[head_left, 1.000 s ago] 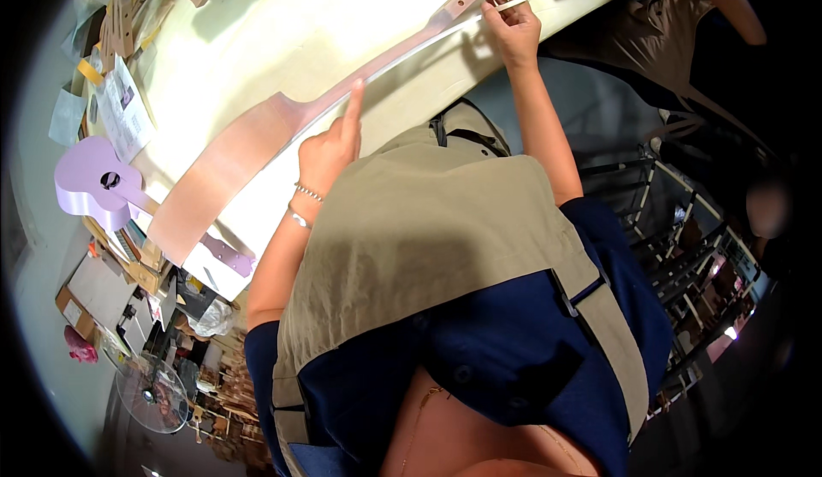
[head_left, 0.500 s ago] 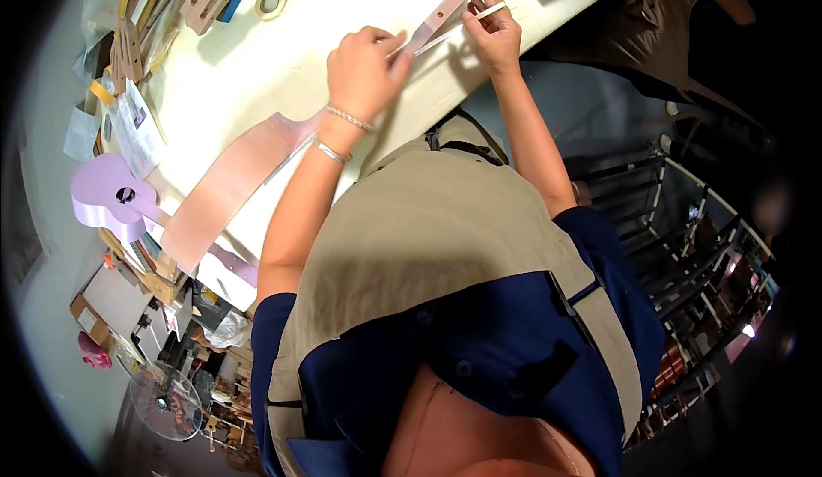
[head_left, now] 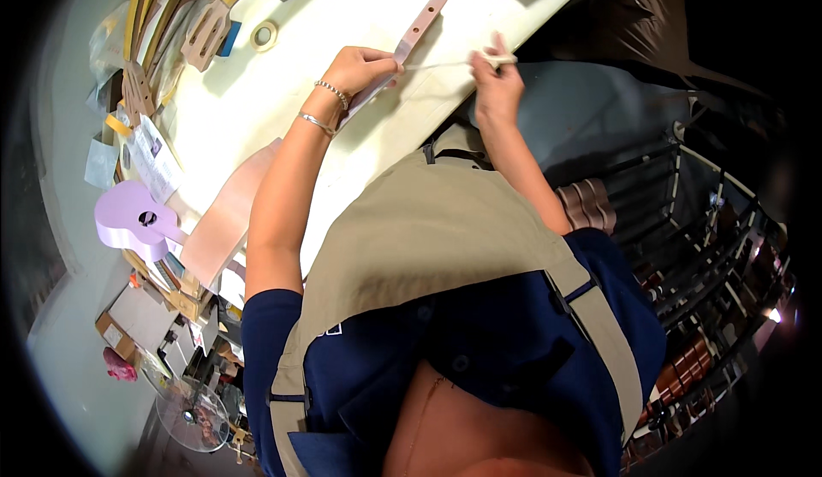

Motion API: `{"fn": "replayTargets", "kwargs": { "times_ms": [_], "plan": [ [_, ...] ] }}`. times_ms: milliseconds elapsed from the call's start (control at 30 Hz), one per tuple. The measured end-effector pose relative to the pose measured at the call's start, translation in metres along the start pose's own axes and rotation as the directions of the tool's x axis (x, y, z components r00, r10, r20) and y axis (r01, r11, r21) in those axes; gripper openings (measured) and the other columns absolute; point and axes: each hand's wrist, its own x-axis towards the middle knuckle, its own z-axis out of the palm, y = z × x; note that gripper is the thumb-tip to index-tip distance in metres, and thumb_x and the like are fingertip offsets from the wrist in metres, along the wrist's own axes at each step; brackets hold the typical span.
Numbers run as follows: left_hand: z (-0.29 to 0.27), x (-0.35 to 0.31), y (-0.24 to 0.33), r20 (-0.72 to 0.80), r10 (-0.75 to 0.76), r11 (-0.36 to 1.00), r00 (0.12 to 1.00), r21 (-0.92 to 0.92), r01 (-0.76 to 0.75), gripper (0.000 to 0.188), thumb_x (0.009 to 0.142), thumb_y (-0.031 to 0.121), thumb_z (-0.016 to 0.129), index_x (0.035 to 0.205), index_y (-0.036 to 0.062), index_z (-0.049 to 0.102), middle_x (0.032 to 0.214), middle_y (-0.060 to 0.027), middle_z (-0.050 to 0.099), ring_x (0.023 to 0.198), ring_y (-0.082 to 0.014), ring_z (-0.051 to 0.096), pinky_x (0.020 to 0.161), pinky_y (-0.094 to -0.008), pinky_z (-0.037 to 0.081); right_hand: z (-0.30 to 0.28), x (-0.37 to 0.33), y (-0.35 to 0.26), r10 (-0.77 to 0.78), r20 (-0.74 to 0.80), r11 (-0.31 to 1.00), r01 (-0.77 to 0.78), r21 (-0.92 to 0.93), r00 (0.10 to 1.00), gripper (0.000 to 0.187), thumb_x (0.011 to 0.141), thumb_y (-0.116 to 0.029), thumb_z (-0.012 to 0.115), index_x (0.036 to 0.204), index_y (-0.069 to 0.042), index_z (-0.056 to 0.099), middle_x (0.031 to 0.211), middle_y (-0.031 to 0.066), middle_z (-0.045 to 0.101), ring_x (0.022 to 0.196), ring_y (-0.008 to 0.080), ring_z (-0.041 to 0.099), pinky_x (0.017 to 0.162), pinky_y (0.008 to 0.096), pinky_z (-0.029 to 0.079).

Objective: The person applies masking tape to the edges of wooden ukulele bodies and necks. They repeatedly pick up the instrument, apply tape to the soundhole and fretboard edges, and place it back on the table. The process is repeated for multiple ukuleles in a workshop setting.

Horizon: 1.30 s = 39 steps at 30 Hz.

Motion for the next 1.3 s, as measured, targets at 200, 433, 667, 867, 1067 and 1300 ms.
{"fn": "replayTargets", "kwargs": {
  "times_ms": [200,433,667,867,1067,1300],
  "plan": [
    [0.005,-0.016,-0.028,-0.187,0.338,0.869,0.922,0.438,-0.230,0.041,0.070,0.029,0.074,0.099,0.0019,0.066,0.075,-0.0096,0.066,0.061,-0.0186,0.062,0.056,-0.0286,0.045,-0.074,0.045,-0.045,-0.299,0.264,0.770,0.395,-0.501,0.917,0.029,0.074,-0.017,0.076,0.100,-0.006,0.070,0.095,0.0037,0.066,0.076,0.0121,0.058,0.065,0.0268,0.049],
    [-0.008,-0.077,-0.014,-0.204,0.414,0.502,0.887,0.864,-0.036,0.027,0.077,0.025,0.070,0.097,0.0096,0.062,0.070,-0.0091,0.063,0.061,-0.0249,0.061,0.062,-0.0341,0.045,0.008,0.073,-0.066,-0.154,0.755,-0.156,0.739,-0.656,0.637,0.045,0.060,-0.032,0.080,0.098,-0.011,0.069,0.112,0.0037,0.061,0.094,0.0268,0.054,0.078,0.0375,0.046],
    [-0.065,-0.060,-0.053,-0.142,0.115,0.909,0.983,0.414,-0.047,0.029,0.080,0.028,0.067,0.103,0.0102,0.066,0.092,-0.0133,0.068,0.083,-0.0227,0.065,0.074,-0.0330,0.049,0.060,0.022,-0.009,-0.001,0.995,0.108,0.989,-0.096,0.097,0.102,0.054,-0.030,0.084,0.141,-0.016,0.033,0.130,0.0048,0.050,0.124,0.0262,0.043,0.108,0.0561,0.023],
    [0.003,-0.053,-0.038,-0.221,0.737,0.434,0.638,0.879,-0.198,0.038,0.074,0.038,0.072,0.098,0.0099,0.067,0.081,-0.0040,0.068,0.074,-0.0186,0.063,0.089,-0.0402,0.040,0.069,0.022,0.014,-0.135,0.974,0.296,0.946,-0.133,0.180,0.093,0.057,-0.021,0.082,0.139,-0.017,0.037,0.120,0.0055,0.053,0.115,0.0250,0.048,0.108,0.0533,0.025],
    [0.015,-0.049,-0.050,-0.367,0.759,0.478,0.538,0.875,-0.077,0.033,0.074,0.041,0.069,0.091,0.0132,0.067,0.079,0.0017,0.067,0.075,-0.0150,0.061,0.093,-0.0440,0.034,0.069,0.021,0.011,-0.171,0.970,0.280,0.953,-0.118,0.170,0.091,0.057,-0.021,0.082,0.138,-0.019,0.040,0.118,0.0049,0.055,0.113,0.0251,0.050,0.107,0.0537,0.027],
    [-0.007,-0.074,-0.052,-0.244,0.799,0.303,0.549,0.953,-0.017,0.033,0.072,0.044,0.070,0.095,0.0194,0.069,0.089,0.0067,0.064,0.087,-0.0131,0.056,0.094,-0.0470,0.033,0.070,0.023,0.008,-0.161,0.972,0.276,0.953,-0.121,0.170,0.088,0.057,-0.023,0.082,0.136,-0.019,0.042,0.118,0.0056,0.055,0.113,0.0257,0.050,0.107,0.0532,0.028]
  ]
}}
